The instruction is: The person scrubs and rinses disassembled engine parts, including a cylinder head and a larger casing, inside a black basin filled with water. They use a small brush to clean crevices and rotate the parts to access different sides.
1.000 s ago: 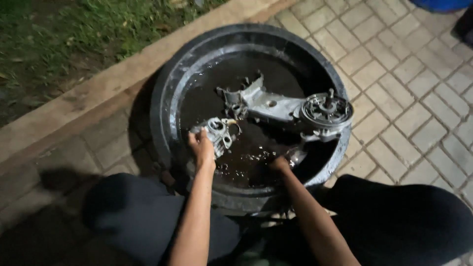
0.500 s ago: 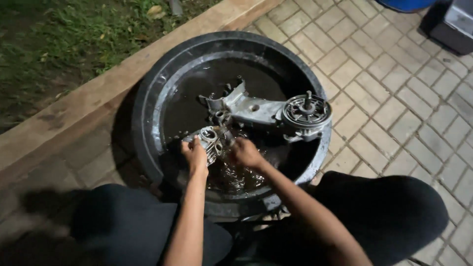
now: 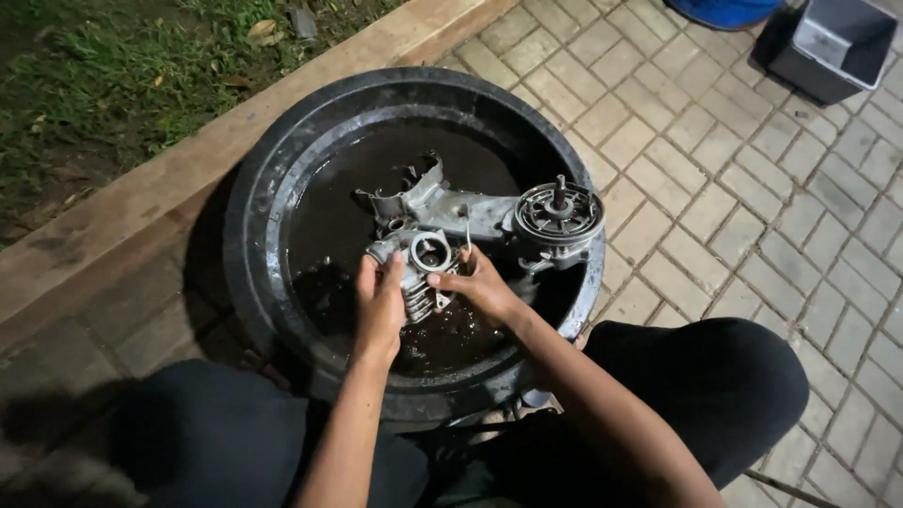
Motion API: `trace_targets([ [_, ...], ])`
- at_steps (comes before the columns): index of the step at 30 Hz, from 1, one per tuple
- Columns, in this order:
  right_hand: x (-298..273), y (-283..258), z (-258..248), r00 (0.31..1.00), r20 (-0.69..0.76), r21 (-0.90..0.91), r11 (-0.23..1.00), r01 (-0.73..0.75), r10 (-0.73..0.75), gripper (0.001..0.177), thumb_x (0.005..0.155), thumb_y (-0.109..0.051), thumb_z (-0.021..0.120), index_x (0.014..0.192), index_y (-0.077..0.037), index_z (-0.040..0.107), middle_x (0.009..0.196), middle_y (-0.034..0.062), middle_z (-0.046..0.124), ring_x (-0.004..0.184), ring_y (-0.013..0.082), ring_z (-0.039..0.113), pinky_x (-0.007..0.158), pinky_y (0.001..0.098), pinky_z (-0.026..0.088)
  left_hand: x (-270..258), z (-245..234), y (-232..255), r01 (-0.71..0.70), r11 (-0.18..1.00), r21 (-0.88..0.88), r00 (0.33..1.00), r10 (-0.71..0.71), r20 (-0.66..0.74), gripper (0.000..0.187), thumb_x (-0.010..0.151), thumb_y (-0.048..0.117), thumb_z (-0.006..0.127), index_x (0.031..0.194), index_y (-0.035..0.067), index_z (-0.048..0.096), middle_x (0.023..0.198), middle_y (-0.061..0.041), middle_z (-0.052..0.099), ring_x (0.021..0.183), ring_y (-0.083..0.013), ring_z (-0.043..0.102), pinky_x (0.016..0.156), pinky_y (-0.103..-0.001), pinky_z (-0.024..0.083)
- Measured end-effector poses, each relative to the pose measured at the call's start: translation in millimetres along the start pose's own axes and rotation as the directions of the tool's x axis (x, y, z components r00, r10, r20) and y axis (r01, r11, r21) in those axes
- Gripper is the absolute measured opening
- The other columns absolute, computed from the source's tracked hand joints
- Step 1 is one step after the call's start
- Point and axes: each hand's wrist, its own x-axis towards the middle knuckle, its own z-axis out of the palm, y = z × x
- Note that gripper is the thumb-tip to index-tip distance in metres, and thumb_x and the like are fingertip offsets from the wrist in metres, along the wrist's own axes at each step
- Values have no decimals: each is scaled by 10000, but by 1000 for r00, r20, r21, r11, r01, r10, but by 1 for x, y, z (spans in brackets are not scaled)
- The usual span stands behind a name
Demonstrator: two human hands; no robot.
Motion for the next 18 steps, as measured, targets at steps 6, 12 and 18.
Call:
trace_targets([
  [6, -16, -51, 15, 990, 68, -72, 989, 130, -125, 653, 587, -43, 995, 1102, 8, 598, 970, 191, 703, 865, 277, 681, 742, 430, 637, -19, 8, 65, -25, 993, 118, 991, 9, 136, 753, 940, 329, 674, 1499, -48, 339, 1508, -330, 408, 1448, -412, 373, 1190, -532, 277],
  [12, -43, -115, 31, 962, 54, -131, 954, 271, -266, 634, 572, 63, 962, 1106, 41, 620, 970, 167, 723, 875, 239, 691, 777, 365, 635, -10, 27, 94, -90, 914, 396, 960, -27, 278, 882, 926, 581, 560, 1585, 99, 226, 1602, -241, 298, 1485, -360, 313, 1207, -567, 201],
  [18, -47, -123, 33, 948, -23, -108, 944, 313, -317, 554, 553, 91, 937, 964, -21, 583, 897, 100, 679, 850, 201, 649, 730, 324, 606, 10, 17, 47, -172, 887, 429, 942, 20, 335, 1016, 870, 630, 613, 1607, 66, 200, 1649, -272, 144, 1523, -396, 194, 1250, -528, 113],
])
